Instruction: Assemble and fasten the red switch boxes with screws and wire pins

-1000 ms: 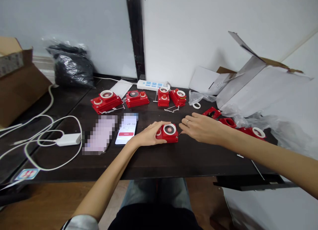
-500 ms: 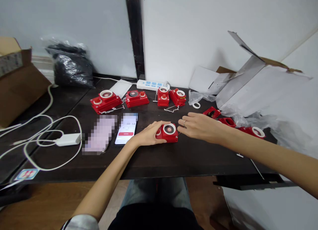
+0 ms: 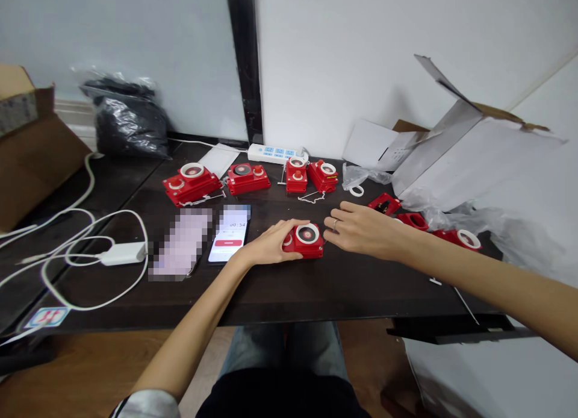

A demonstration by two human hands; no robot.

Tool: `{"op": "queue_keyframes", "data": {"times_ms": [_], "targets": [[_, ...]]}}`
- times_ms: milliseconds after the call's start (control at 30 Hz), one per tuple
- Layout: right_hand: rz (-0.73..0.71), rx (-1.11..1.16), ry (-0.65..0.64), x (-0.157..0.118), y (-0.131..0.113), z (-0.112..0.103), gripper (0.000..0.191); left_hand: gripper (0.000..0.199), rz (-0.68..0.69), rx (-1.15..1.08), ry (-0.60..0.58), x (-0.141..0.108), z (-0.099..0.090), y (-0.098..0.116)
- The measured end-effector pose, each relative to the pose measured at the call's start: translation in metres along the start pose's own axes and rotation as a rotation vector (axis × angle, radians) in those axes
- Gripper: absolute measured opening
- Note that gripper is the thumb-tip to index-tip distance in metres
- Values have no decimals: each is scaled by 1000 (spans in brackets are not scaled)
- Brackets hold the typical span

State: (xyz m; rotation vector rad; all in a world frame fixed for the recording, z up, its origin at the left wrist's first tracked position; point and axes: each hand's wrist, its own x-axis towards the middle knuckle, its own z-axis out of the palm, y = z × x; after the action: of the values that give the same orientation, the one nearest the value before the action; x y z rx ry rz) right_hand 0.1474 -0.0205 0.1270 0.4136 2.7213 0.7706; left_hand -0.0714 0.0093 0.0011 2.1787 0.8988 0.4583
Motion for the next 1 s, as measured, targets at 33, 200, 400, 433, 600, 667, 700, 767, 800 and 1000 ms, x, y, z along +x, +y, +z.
{"op": "queue_keyframes", "data": {"times_ms": [33,200,400,433,600,667,700,767,800,1000], "targets": [[-6,4,13,0,-1,1,16,70,3,0,3,0,0,0],[-21,56,22,0,-2,5,12,70,17,-4,-1,0,0,0],[85,33,-112,-2,-3,4,16,71,10,17,-2,1,1,-1],[77,25,-125,-2,-3,3,17,71,10,17,-2,1,1,-1],[61,4,-26,-3,-5,2,15,72,7,20,-2,1,1,-1],[35,9,22,-3,-5,4,15,72,9,22,-4,0,1,-1],[19,15,35,-3,-4,5,15,72,10,21,-4,0,1,-1],[15,35,43,-4,-4,7,12,72,10,21,-2,0,1,-1],[27,47,40,-4,-4,8,10,72,8,21,0,0,1,-1],[115,16,-22,-4,-6,10,19,70,-7,33,5,0,1,0]]}}
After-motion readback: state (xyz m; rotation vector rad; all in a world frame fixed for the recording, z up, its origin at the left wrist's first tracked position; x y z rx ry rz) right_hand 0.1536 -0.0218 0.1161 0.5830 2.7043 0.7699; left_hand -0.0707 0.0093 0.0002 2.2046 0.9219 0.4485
